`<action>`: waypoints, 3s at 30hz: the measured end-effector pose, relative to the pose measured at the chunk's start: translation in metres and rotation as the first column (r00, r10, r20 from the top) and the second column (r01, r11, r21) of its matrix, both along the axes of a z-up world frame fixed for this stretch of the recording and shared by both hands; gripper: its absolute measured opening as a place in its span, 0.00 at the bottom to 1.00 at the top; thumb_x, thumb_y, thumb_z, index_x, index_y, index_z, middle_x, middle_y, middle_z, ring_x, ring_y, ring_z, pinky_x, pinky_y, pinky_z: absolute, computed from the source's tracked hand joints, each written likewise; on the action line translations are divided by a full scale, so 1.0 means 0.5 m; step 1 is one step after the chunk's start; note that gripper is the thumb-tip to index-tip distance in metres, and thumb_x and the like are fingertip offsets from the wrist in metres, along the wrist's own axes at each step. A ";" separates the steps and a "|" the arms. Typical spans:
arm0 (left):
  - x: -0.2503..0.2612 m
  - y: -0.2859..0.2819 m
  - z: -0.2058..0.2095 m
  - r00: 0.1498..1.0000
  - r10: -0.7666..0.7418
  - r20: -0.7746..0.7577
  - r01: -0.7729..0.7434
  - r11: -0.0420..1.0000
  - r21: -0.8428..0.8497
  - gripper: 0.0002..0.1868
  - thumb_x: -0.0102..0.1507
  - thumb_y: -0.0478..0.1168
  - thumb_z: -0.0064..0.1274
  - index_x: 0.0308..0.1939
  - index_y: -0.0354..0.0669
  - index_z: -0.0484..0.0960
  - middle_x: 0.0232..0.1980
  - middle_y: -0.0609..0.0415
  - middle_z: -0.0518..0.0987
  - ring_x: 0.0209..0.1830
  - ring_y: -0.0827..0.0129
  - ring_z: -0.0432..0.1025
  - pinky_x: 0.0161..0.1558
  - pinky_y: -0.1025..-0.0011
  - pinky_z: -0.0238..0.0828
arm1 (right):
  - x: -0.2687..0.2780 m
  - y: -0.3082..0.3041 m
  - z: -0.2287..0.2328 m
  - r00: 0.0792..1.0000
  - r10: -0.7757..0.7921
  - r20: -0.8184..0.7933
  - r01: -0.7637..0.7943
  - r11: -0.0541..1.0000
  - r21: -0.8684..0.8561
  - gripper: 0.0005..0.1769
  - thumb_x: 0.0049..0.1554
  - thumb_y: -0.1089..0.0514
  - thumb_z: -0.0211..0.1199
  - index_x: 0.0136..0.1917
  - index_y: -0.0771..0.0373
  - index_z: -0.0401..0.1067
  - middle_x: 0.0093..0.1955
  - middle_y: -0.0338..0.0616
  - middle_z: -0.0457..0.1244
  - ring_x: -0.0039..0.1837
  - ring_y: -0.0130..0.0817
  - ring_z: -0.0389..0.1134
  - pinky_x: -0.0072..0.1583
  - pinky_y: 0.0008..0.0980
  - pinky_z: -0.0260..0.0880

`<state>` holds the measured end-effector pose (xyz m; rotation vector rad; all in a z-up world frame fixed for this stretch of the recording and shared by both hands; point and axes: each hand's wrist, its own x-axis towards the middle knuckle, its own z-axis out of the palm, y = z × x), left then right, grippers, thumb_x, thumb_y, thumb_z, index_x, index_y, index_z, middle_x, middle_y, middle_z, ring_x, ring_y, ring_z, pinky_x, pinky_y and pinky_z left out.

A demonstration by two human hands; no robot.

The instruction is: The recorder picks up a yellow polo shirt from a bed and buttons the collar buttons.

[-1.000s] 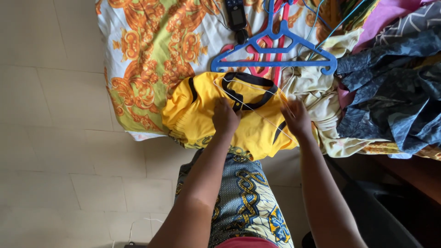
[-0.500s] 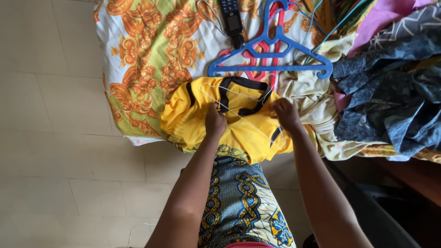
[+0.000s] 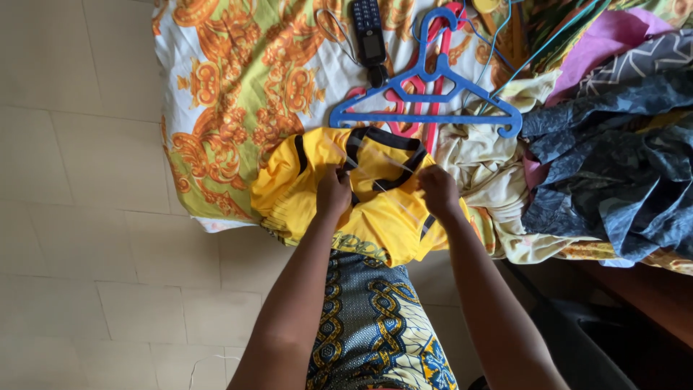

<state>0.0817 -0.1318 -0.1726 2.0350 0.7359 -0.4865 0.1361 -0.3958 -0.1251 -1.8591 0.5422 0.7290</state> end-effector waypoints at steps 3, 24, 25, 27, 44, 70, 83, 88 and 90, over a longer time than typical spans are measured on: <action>0.000 -0.003 0.009 0.991 0.002 0.134 -0.007 0.999 0.034 0.13 0.70 0.45 0.51 0.52 0.39 0.76 0.46 0.37 0.82 0.47 0.39 0.75 0.45 0.51 0.71 | -0.042 -0.115 -0.004 0.959 0.227 0.170 -0.212 0.972 -0.098 0.08 0.63 0.59 0.58 0.45 0.66 0.72 0.37 0.42 0.66 0.40 0.28 0.67 0.44 0.30 0.67; -0.006 -0.027 0.404 0.942 -0.029 0.335 0.155 0.922 -0.354 0.11 0.72 0.40 0.44 0.52 0.37 0.75 0.38 0.37 0.80 0.38 0.42 0.76 0.39 0.53 0.72 | 0.029 0.196 -0.310 0.982 -0.118 -0.144 0.183 0.767 0.615 0.07 0.68 0.60 0.49 0.47 0.60 0.62 0.39 0.37 0.56 0.40 0.26 0.56 0.41 0.26 0.54; -0.026 -0.023 0.372 0.941 -0.030 0.338 0.156 0.923 -0.352 0.11 0.72 0.40 0.44 0.52 0.37 0.75 0.38 0.37 0.80 0.38 0.42 0.76 0.39 0.53 0.72 | 0.046 0.211 -0.243 0.983 -0.118 -0.141 0.181 0.766 0.617 0.07 0.68 0.60 0.49 0.47 0.60 0.62 0.39 0.37 0.56 0.40 0.26 0.56 0.41 0.26 0.54; -0.062 -0.016 0.306 0.964 -0.056 0.261 0.099 0.983 -0.154 0.12 0.70 0.37 0.44 0.55 0.37 0.76 0.43 0.37 0.80 0.45 0.40 0.74 0.45 0.51 0.70 | 0.084 0.240 -0.109 0.912 0.305 0.276 -0.325 0.945 0.030 0.06 0.56 0.66 0.55 0.47 0.63 0.71 0.40 0.42 0.67 0.45 0.32 0.67 0.48 0.33 0.68; 0.037 -0.150 0.101 0.958 -0.213 -0.191 0.158 0.952 -0.264 0.16 0.68 0.49 0.47 0.45 0.39 0.81 0.40 0.37 0.84 0.42 0.42 0.80 0.46 0.52 0.75 | -0.012 0.090 0.080 0.748 0.633 0.199 -0.511 0.741 -0.436 0.25 0.48 0.70 0.53 0.60 0.64 0.72 0.62 0.56 0.65 0.61 0.61 0.62 0.63 0.51 0.65; 0.097 -0.154 -0.037 0.811 0.534 -0.237 -0.520 0.473 -0.711 0.08 0.68 0.39 0.53 0.40 0.38 0.78 0.29 0.54 0.78 0.27 0.69 0.76 0.33 0.69 0.79 | -0.054 -0.011 0.256 0.697 0.630 0.342 -0.447 0.755 -0.479 0.10 0.49 0.70 0.60 0.44 0.61 0.76 0.47 0.48 0.63 0.55 0.50 0.64 0.56 0.45 0.67; 0.097 -0.147 0.121 0.932 -0.037 0.360 0.045 0.999 -0.013 0.13 0.65 0.39 0.57 0.51 0.40 0.77 0.44 0.45 0.80 0.43 0.52 0.76 0.47 0.60 0.73 | 0.090 0.095 0.098 0.830 0.358 0.428 -0.252 0.925 -0.284 0.06 0.61 0.62 0.59 0.51 0.66 0.73 0.50 0.56 0.66 0.52 0.57 0.70 0.53 0.46 0.71; 0.139 -0.066 0.213 0.851 -0.097 0.516 -0.116 0.924 0.364 0.21 0.58 0.37 0.63 0.51 0.39 0.71 0.50 0.42 0.72 0.54 0.44 0.69 0.56 0.52 0.68 | 0.152 0.164 0.015 0.878 0.218 0.427 -0.154 0.972 -0.179 0.11 0.61 0.56 0.63 0.52 0.66 0.71 0.46 0.54 0.70 0.48 0.48 0.74 0.49 0.42 0.74; 0.143 -0.036 0.212 0.955 -0.063 0.291 -0.050 0.930 0.365 0.28 0.51 0.41 0.68 0.49 0.37 0.70 0.49 0.38 0.70 0.53 0.39 0.66 0.51 0.48 0.65 | 0.168 0.187 -0.002 0.985 -0.041 0.165 0.008 0.981 0.193 0.18 0.54 0.56 0.65 0.56 0.62 0.68 0.49 0.49 0.68 0.49 0.46 0.71 0.40 0.42 0.74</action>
